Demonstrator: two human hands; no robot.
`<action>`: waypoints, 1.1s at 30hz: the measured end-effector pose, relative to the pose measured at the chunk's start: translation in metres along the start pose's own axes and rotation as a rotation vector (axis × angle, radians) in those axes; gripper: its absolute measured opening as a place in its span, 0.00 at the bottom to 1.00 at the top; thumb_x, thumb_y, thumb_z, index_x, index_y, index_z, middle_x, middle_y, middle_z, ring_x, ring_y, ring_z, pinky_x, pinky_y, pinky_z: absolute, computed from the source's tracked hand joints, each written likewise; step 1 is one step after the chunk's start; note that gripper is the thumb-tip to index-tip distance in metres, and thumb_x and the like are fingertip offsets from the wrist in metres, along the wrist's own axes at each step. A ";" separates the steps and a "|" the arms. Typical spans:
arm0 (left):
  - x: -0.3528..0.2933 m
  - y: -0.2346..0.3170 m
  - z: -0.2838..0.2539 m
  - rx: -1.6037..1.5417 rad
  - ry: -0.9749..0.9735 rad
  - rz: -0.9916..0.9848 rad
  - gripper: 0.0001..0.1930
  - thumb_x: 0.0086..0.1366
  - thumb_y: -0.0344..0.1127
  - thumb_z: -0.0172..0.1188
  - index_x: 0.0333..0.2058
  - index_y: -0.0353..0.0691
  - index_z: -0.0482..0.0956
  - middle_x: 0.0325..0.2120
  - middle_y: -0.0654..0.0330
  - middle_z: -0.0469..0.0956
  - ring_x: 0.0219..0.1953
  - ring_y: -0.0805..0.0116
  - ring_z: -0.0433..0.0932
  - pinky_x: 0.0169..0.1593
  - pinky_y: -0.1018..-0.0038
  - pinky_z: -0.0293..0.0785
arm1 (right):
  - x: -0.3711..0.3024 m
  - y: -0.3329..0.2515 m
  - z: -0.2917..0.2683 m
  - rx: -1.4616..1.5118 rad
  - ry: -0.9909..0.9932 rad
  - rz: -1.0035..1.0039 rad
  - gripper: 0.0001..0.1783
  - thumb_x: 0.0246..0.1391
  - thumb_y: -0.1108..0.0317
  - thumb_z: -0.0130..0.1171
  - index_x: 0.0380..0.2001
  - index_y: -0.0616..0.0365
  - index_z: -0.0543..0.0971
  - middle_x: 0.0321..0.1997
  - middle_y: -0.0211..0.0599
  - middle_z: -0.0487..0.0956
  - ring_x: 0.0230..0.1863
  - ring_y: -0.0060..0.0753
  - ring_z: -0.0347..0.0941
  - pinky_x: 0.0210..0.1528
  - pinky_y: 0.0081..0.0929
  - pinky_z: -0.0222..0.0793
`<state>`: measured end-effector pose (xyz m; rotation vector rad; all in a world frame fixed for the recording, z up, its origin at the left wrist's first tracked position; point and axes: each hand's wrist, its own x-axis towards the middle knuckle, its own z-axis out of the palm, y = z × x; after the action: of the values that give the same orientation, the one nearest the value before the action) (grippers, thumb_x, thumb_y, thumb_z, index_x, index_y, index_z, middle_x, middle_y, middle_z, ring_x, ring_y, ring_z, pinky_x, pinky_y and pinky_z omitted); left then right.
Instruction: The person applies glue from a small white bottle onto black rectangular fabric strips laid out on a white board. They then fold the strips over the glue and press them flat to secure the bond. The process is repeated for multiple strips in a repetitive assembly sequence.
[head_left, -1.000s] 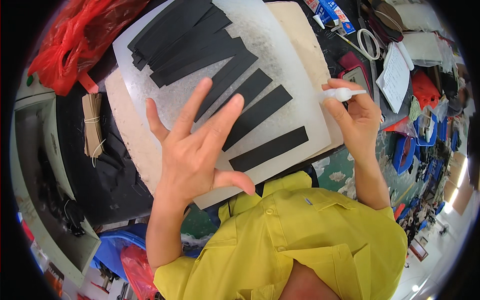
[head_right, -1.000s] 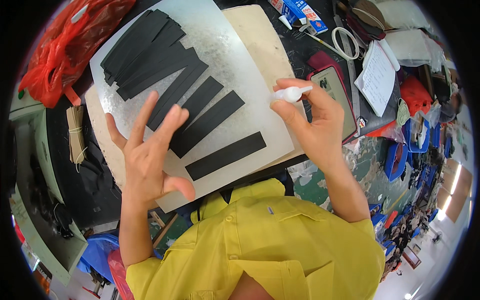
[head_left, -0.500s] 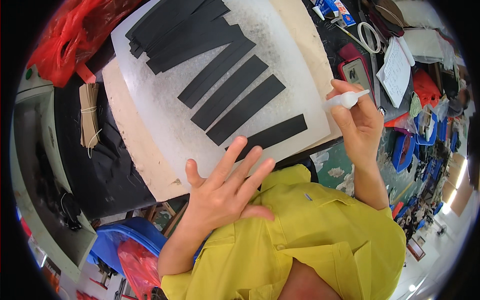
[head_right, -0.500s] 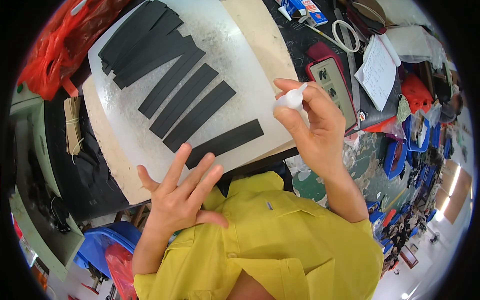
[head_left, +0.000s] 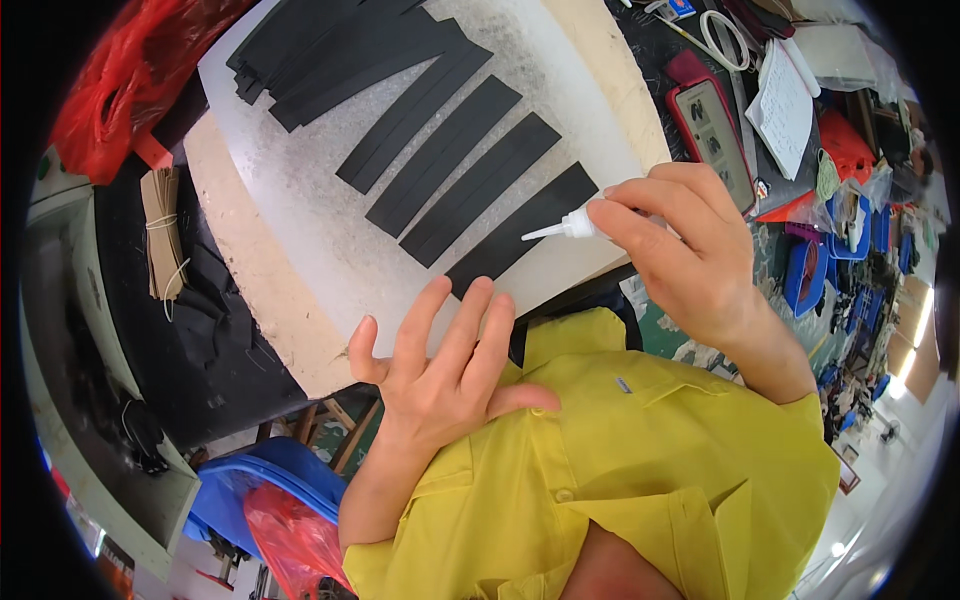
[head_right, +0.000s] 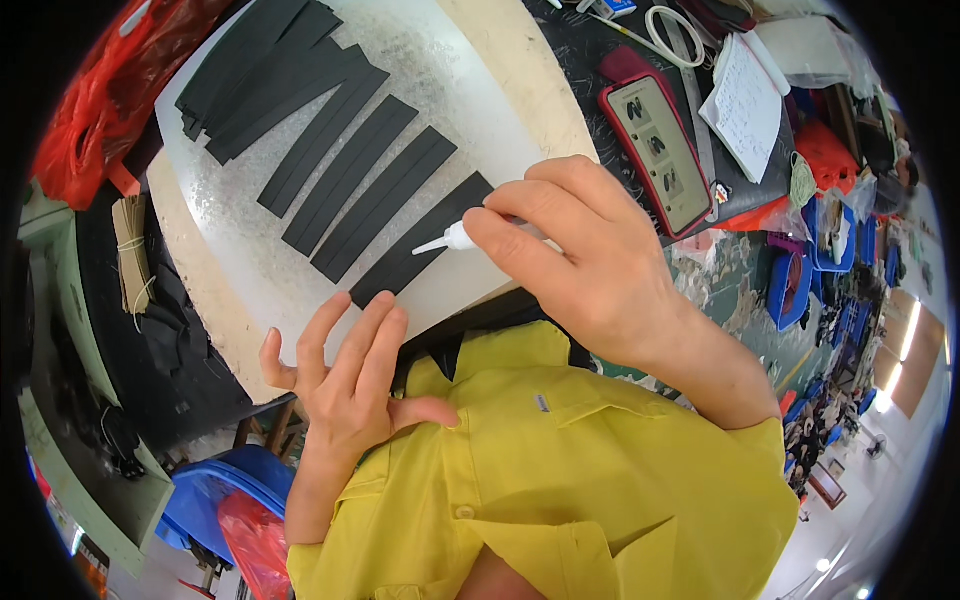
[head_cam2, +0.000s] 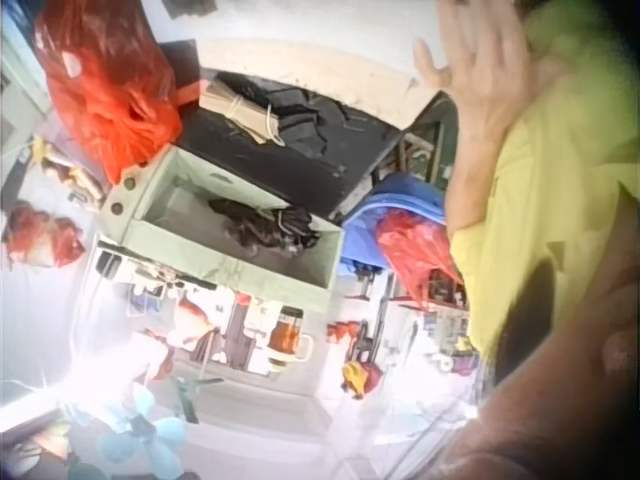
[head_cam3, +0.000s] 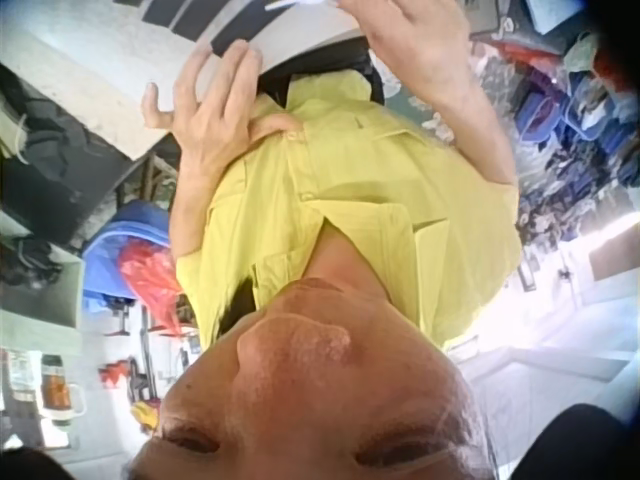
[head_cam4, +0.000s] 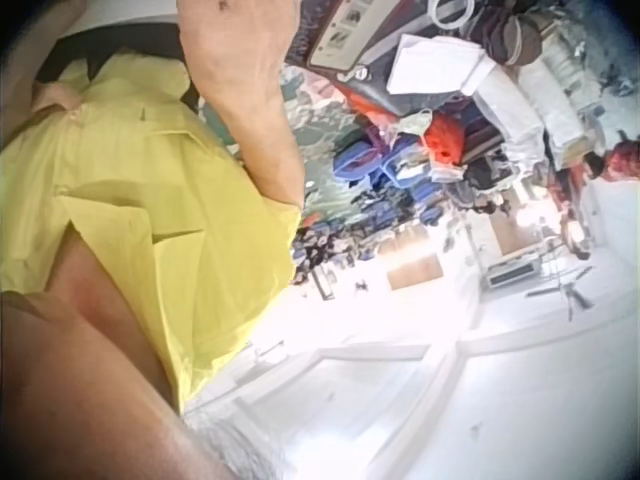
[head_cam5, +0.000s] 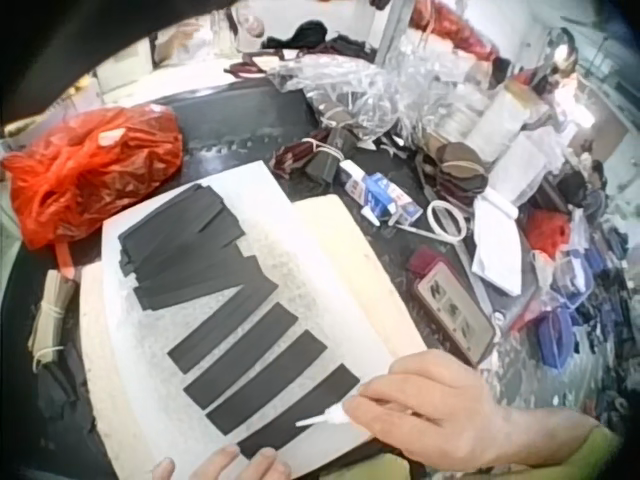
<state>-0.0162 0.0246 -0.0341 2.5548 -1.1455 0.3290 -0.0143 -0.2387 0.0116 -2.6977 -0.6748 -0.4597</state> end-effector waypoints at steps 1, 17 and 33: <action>-0.002 -0.002 -0.001 -0.010 0.004 0.008 0.47 0.60 0.83 0.34 0.43 0.44 0.84 0.43 0.67 0.85 0.50 0.59 0.78 0.69 0.49 0.37 | 0.002 -0.001 -0.002 -0.033 -0.005 -0.030 0.18 0.38 0.75 0.65 0.38 0.62 0.82 0.39 0.37 0.80 0.40 0.41 0.75 0.37 0.34 0.73; 0.003 -0.007 -0.002 -0.073 -0.019 -0.038 0.45 0.56 0.82 0.45 0.43 0.42 0.84 0.43 0.68 0.85 0.43 0.64 0.78 0.64 0.55 0.46 | 0.019 -0.016 -0.007 -0.273 -0.056 -0.170 0.13 0.38 0.69 0.64 0.32 0.61 0.82 0.36 0.32 0.77 0.40 0.32 0.75 0.33 0.28 0.64; 0.004 -0.009 0.000 -0.101 -0.007 -0.062 0.43 0.57 0.80 0.47 0.42 0.43 0.84 0.40 0.69 0.85 0.43 0.64 0.78 0.65 0.55 0.47 | 0.022 -0.022 -0.008 -0.238 -0.137 -0.096 0.21 0.33 0.68 0.62 0.37 0.60 0.84 0.41 0.31 0.80 0.40 0.34 0.76 0.38 0.32 0.63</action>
<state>-0.0063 0.0274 -0.0342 2.4990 -1.0560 0.2410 -0.0086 -0.2141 0.0321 -2.9519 -0.8387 -0.4037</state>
